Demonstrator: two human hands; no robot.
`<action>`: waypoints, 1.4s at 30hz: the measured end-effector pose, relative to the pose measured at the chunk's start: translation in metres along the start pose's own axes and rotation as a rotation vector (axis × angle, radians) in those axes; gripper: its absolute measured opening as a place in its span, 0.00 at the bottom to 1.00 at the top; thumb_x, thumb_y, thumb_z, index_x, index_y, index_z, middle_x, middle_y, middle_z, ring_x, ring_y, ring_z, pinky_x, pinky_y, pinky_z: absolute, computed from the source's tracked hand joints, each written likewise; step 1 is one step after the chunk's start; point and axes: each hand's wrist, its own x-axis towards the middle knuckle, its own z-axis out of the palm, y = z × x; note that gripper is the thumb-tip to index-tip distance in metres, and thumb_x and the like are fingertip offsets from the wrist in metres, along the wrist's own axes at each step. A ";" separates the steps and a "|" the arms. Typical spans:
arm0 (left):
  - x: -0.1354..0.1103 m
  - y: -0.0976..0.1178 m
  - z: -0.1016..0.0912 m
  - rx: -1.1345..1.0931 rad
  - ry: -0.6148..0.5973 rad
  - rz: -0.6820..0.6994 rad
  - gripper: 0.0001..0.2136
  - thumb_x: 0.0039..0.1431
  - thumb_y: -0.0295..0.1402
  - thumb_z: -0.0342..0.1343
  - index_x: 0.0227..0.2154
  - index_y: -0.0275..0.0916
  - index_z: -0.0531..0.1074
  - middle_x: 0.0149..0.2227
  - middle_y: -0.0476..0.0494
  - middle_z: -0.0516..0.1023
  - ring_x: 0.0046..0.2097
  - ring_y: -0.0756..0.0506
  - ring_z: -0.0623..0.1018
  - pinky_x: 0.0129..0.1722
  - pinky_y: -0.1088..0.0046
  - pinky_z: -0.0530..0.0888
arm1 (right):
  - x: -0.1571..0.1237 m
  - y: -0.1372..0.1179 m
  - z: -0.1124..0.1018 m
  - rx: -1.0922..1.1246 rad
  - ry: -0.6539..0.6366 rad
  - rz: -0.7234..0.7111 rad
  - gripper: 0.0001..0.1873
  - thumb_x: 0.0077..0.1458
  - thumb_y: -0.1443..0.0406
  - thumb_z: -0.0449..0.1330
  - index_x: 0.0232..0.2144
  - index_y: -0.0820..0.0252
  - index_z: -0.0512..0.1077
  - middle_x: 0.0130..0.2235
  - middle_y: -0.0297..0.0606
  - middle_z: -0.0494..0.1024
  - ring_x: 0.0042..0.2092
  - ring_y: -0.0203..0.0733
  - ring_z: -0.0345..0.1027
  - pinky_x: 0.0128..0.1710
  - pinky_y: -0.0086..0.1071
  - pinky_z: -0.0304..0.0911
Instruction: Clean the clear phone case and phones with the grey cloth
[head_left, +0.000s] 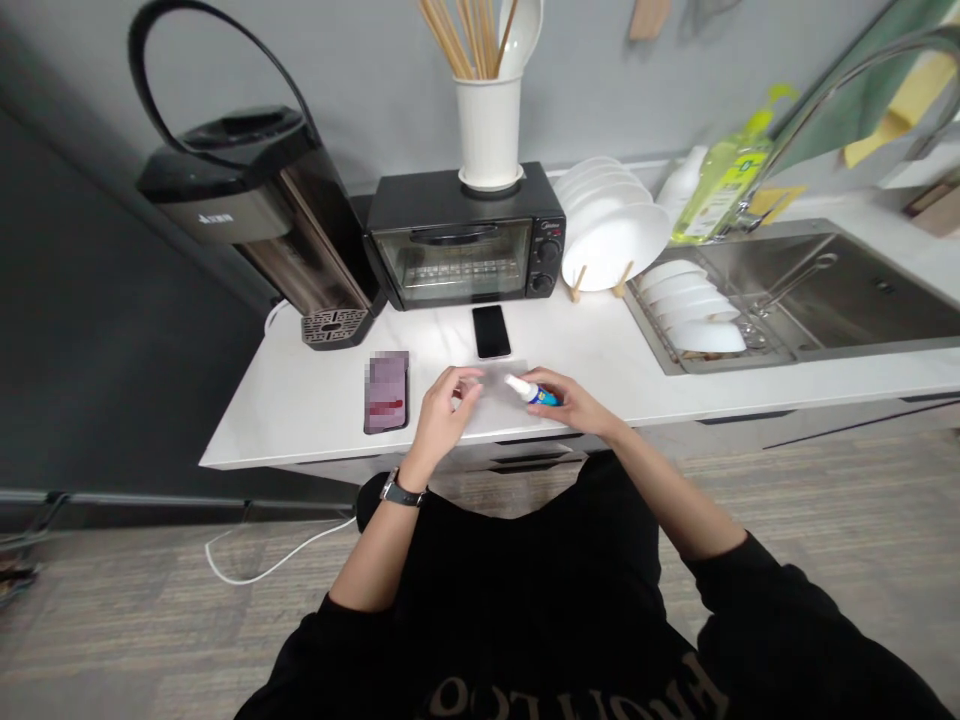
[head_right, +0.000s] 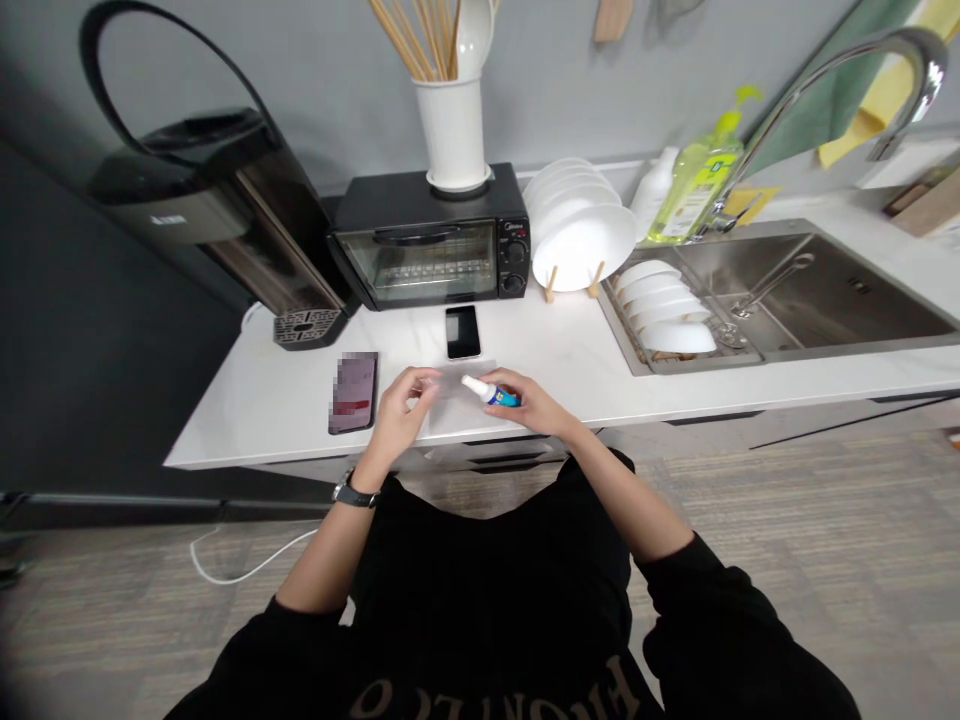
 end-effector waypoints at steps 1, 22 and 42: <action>0.003 0.009 0.001 -0.060 -0.019 0.031 0.12 0.73 0.40 0.56 0.51 0.42 0.77 0.48 0.42 0.82 0.47 0.45 0.81 0.50 0.69 0.79 | -0.003 0.000 0.004 0.035 0.021 0.005 0.27 0.61 0.50 0.69 0.58 0.53 0.76 0.54 0.42 0.81 0.53 0.47 0.76 0.57 0.45 0.72; 0.002 0.056 0.000 -0.257 -0.031 -0.050 0.11 0.58 0.41 0.71 0.40 0.41 0.83 0.43 0.43 0.86 0.44 0.44 0.86 0.45 0.70 0.82 | -0.037 -0.024 0.007 -0.075 0.278 -0.084 0.20 0.63 0.53 0.69 0.55 0.51 0.83 0.50 0.38 0.89 0.48 0.47 0.85 0.52 0.37 0.77; 0.010 0.071 0.003 -0.141 -0.299 0.198 0.15 0.69 0.38 0.64 0.56 0.46 0.82 0.51 0.43 0.86 0.52 0.44 0.84 0.56 0.65 0.79 | -0.040 -0.013 0.030 0.211 0.319 0.012 0.22 0.57 0.51 0.73 0.48 0.54 0.79 0.46 0.38 0.85 0.47 0.45 0.79 0.49 0.38 0.72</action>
